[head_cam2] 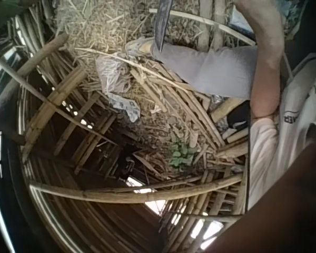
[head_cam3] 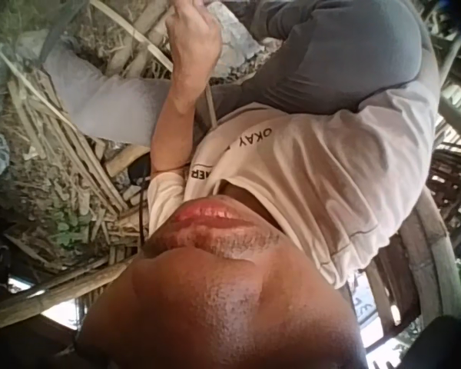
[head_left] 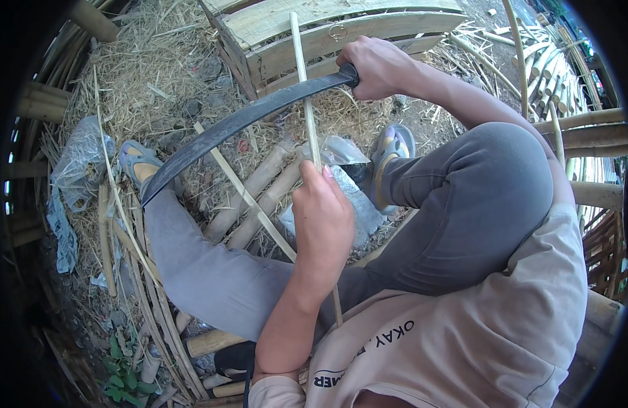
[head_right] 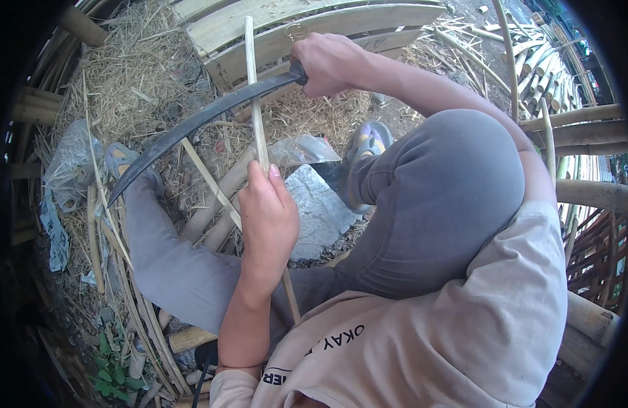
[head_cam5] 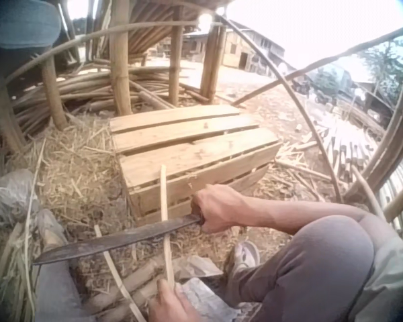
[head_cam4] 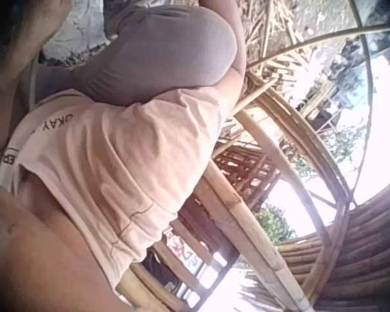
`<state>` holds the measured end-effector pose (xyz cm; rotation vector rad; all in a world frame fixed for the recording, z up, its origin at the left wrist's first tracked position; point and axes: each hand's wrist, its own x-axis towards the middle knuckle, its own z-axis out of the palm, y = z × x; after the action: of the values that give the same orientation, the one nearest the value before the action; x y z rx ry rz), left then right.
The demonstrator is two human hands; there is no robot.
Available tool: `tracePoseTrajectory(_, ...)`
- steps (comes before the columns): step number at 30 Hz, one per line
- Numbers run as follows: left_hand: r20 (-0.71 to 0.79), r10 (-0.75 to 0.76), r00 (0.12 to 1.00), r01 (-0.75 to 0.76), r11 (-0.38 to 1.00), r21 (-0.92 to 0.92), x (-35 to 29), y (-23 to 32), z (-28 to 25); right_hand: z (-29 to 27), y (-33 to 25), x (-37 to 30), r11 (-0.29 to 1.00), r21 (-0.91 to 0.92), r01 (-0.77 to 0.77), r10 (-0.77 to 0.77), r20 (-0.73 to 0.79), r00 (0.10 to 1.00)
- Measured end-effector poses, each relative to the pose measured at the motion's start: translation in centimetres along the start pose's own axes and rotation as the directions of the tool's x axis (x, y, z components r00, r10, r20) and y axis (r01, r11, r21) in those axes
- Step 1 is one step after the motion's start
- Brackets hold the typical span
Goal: The person scrapes a wooden stick with a knife.
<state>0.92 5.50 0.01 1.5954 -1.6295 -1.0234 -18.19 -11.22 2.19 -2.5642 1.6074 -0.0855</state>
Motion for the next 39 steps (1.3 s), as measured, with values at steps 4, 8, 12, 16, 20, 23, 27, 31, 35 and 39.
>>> tracePoseTrajectory(4, -0.001, -0.012, 1.000, 0.012, 0.993, 0.117, -0.2, 0.3, -0.3, 0.7, 1.4, 0.2, 0.999, -0.020, 0.046, -0.048, -0.125, 0.991)
tracePoseTrajectory(8, 0.027, -0.015, 1.000, 0.010, 0.981, 0.196, -0.2, 0.6, -0.9, 0.1, 2.4, 0.2, 0.999, 0.005, -0.036, 0.037, -0.076, 0.996)
tracePoseTrajectory(12, 0.021, -0.022, 1.000, 0.017, 0.978, 0.208, -0.4, 0.6, -1.0, -0.7, 2.5, 0.2, 0.994, -0.070, -0.080, 0.077, -0.037, 0.996)
tracePoseTrajectory(16, 0.019, -0.015, 1.000, 0.011, 0.986, 0.169, -0.8, 0.3, -1.1, -1.1, 6.6, 0.9, 0.961, -0.080, -0.264, 0.258, -0.080, 0.963)
tracePoseTrajectory(20, 0.007, -0.017, 1.000, 0.016, 0.994, 0.110, -0.9, -0.5, -0.8, -1.3, 8.0, -0.1, 0.969, -0.044, -0.242, 0.239, -0.054, 0.969)
tracePoseTrajectory(23, 0.019, -0.033, 0.999, 0.032, 0.996, 0.086, -0.8, -0.3, -0.8, -0.7, 6.0, -1.0, 0.973, 0.103, -0.207, 0.207, 0.010, 0.978)
tracePoseTrajectory(27, 0.026, -0.056, 0.998, 0.054, 0.997, 0.054, -0.4, 0.0, -1.0, 0.4, 2.9, -0.8, 0.976, 0.215, 0.017, -0.021, 0.017, 1.000)
tracePoseTrajectory(31, 0.036, -0.053, 0.998, 0.050, 0.995, 0.081, -0.1, 0.0, -1.0, 0.3, 1.2, -0.5, 0.954, 0.285, 0.093, -0.104, 0.025, 0.994)
tracePoseTrajectory(35, 0.026, -0.049, 0.998, 0.048, 0.996, 0.070, -0.2, -0.4, -0.7, -0.2, 0.5, -0.4, 0.966, 0.250, 0.062, -0.098, 0.135, 0.986)
tracePoseTrajectory(39, 0.007, 0.029, 1.000, -0.030, 0.998, 0.050, -0.5, -0.4, 0.1, 0.3, 0.4, -0.4, 0.989, 0.149, 0.022, -0.038, 0.111, 0.993)
